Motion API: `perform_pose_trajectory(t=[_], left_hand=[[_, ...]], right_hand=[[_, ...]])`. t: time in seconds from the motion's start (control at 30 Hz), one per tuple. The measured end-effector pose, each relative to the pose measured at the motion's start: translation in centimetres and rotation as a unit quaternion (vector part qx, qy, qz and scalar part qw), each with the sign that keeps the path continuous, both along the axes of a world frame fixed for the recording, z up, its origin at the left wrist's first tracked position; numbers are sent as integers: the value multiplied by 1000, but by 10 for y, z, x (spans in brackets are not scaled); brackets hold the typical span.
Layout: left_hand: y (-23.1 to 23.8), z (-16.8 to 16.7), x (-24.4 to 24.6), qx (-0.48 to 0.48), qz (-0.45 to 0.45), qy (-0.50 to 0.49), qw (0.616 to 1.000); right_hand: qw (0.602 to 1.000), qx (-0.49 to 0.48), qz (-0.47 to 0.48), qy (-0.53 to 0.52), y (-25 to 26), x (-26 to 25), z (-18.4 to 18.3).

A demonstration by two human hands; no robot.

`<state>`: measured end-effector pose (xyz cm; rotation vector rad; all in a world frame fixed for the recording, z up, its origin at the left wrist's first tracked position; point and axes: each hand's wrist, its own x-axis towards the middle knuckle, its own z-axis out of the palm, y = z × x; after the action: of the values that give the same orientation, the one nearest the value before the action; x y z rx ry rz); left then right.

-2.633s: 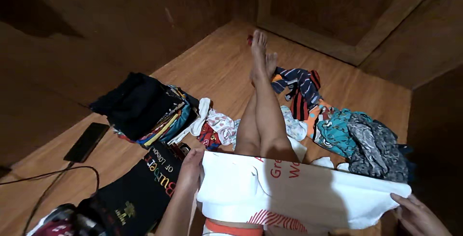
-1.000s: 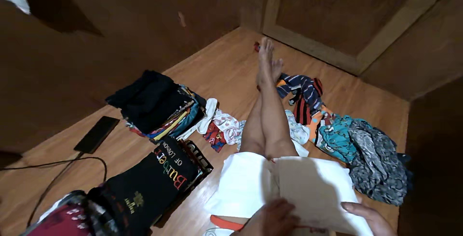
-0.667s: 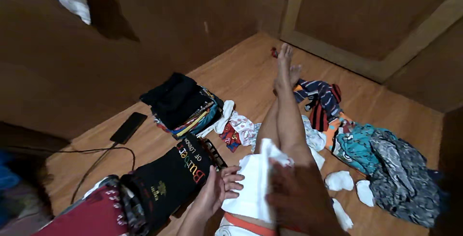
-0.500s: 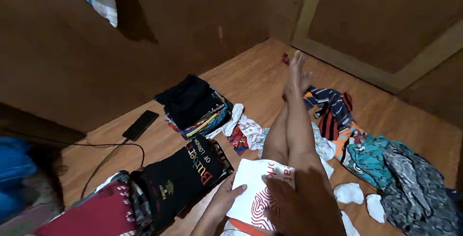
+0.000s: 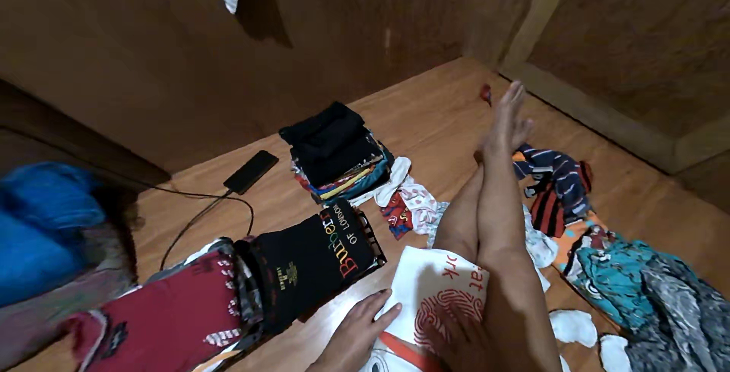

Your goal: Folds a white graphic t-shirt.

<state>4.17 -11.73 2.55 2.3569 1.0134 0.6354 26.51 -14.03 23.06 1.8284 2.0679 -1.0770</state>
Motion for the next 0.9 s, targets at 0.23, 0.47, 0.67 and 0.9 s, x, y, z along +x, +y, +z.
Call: perform_pose_trajectory(t=[0.23,0.47,0.67,0.9], left_hand=[[11,-16,16,8,28,-75,997],[30,16,26,-86,-2,-184,979],[46,129,7,-269,92,-395,873],[40,122,-44,-457,243,-418,747]], right_hand=[[974,103,-154,130,34,-2,31],[969,174,-107,142,37,44,-3],[787,58,-263,555,48,82,3],[895,-5,-290,339,41,-5,-21]])
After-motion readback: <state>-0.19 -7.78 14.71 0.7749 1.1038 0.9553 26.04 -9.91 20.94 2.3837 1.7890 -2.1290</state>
